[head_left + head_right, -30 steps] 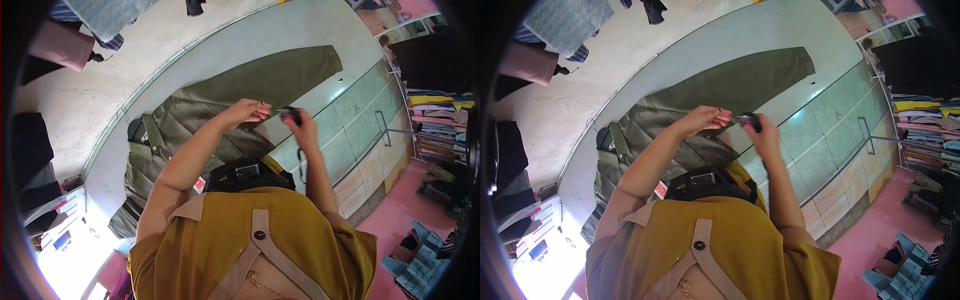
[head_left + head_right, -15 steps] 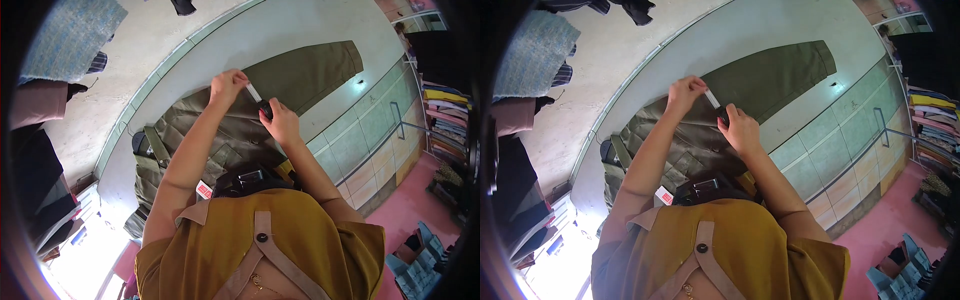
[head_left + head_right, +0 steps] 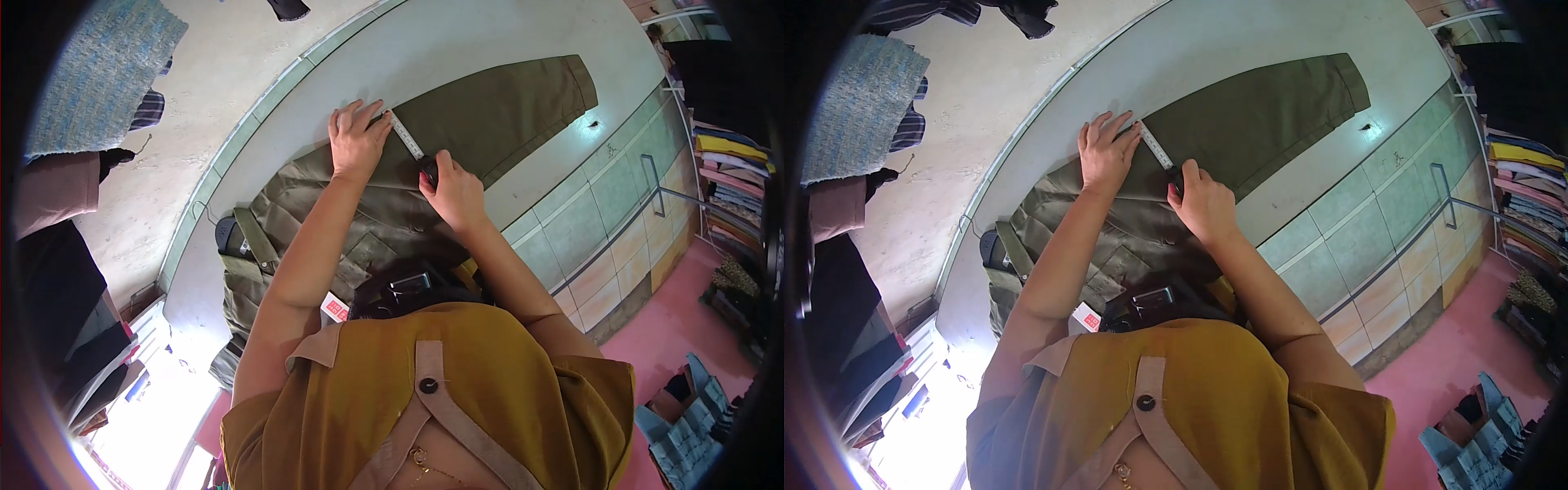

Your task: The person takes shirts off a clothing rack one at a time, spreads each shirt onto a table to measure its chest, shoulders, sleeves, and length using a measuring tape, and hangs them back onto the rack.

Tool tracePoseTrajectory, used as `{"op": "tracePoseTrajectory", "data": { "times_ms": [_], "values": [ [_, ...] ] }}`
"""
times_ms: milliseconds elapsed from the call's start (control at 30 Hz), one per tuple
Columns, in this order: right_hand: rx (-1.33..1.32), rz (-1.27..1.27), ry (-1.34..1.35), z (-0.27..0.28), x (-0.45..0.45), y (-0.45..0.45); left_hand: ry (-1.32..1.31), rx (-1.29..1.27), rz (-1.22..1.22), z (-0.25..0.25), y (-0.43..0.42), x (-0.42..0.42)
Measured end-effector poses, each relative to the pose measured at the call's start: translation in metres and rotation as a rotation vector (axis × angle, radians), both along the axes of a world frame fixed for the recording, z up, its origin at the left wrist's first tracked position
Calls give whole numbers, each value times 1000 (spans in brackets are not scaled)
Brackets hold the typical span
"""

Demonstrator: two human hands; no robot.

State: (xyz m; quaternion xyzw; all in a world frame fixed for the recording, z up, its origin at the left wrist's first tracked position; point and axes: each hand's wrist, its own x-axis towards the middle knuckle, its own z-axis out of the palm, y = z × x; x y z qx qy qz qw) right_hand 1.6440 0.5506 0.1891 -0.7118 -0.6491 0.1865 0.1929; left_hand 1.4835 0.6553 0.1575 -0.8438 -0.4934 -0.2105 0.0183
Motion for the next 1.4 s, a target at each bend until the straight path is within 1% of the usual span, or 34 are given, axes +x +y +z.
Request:
{"op": "tracePoseTrajectory", "data": {
  "times_ms": [33,100,200,333,500,667,833,900,1033,1100,1400],
  "values": [
    [1,-1,1,-1,0,0,1,1,-1,0,-1,-3],
    [24,10,-4,-1,1,-3,29,-169,15,0,-4,-9],
    [9,10,-31,3,5,-12,18,-187,4,-4,-4,-12],
    [-23,-2,-71,6,14,-33,16,-183,-4,-6,-3,-13],
    [-53,-49,-58,2,23,-61,-5,-136,-10,-9,-3,-13],
    [-28,-67,-54,-2,29,-83,39,-185,1,-8,-3,-14],
    [-24,-78,-23,-8,32,-95,41,-182,3,-8,-3,-13],
    [42,-85,8,-10,32,-97,43,-185,4,-8,-3,-13],
    [60,-89,11,-15,33,-101,37,-172,0,-10,-3,-14],
    [117,-80,-10,-17,33,-103,37,-168,-1,-10,-3,-14],
    [172,-69,-4,-26,35,-105,33,-168,1,-9,-3,-13]
  ]
}}
